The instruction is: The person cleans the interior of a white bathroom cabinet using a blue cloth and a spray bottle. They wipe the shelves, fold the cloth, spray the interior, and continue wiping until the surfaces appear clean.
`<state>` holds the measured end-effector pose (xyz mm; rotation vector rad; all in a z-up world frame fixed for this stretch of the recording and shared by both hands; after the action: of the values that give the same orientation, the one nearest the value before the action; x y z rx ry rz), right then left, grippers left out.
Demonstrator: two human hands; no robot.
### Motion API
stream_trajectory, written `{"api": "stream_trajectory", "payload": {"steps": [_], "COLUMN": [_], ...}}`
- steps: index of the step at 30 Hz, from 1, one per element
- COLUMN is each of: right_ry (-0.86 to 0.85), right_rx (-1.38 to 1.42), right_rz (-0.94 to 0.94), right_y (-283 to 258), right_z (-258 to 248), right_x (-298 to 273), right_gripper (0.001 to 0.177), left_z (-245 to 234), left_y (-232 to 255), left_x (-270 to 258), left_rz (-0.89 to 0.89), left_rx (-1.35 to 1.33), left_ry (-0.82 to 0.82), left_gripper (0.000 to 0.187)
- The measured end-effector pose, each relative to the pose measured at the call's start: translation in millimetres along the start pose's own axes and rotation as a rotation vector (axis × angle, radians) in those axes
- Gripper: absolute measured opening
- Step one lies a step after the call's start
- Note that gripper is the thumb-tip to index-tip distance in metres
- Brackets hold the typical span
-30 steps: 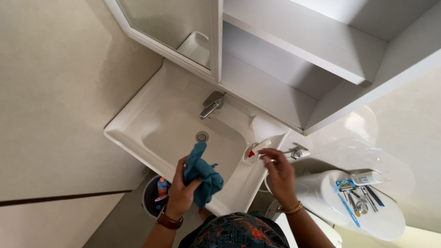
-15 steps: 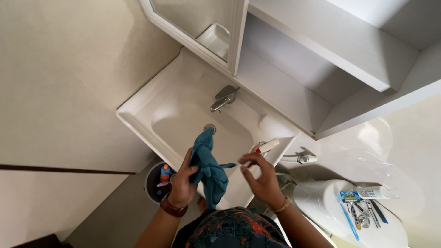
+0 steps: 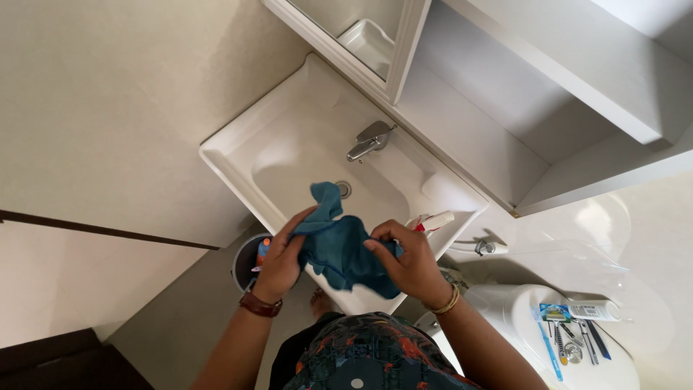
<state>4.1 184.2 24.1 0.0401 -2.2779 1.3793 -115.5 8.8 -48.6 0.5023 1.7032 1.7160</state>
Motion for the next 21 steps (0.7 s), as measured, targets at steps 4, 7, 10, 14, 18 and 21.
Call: {"api": "stream_trajectory", "payload": {"steps": [4, 7, 10, 14, 18, 21], "right_ry": [0.049, 0.043, 0.009, -0.109, -0.174, -0.318], "right_rx": [0.000, -0.004, -0.035, -0.136, -0.168, -0.249], "right_rz": [0.036, 0.042, 0.012, -0.064, -0.080, -0.073], "right_y": [-11.4, -22.5, -37.2, -59.0, -65.9, -79.0], "right_z": [-17.7, -26.5, -30.9, -31.4, -33.0, -28.0], "right_x": [6.5, 14.5, 25.2, 47.8, 62.2, 74.8], "right_gripper": [0.006, 0.005, 0.005, 0.007, 0.011, 0.031], "left_z": [-30.7, -46.9, -52.1, -58.6, -91.2, -102.2], "left_y": [18.1, 26.7, 54.3, 89.0, 87.6, 103.0], "left_x": [-6.8, -11.3, -19.0, -27.2, -28.2, -30.3], "left_rz": [0.028, 0.009, -0.025, 0.098, 0.169, 0.186], "left_rx": [0.031, 0.132, 0.306, 0.667, 0.654, 0.566], "left_ry": [0.073, 0.132, 0.216, 0.338, 0.458, 0.447], "left_gripper": [0.047, 0.046, 0.043, 0.039, 0.020, 0.018]}}
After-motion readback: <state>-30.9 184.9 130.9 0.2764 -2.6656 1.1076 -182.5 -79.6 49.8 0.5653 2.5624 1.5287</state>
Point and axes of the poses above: each hand's wrist, its own x-axis towards the middle knuckle, its own z-axis out of the palm, y = z × x, the point moved 9 cm from there along x, towards the middle knuckle, and after that the axes turned 12 degrees about -z, right-handed, at the moved point
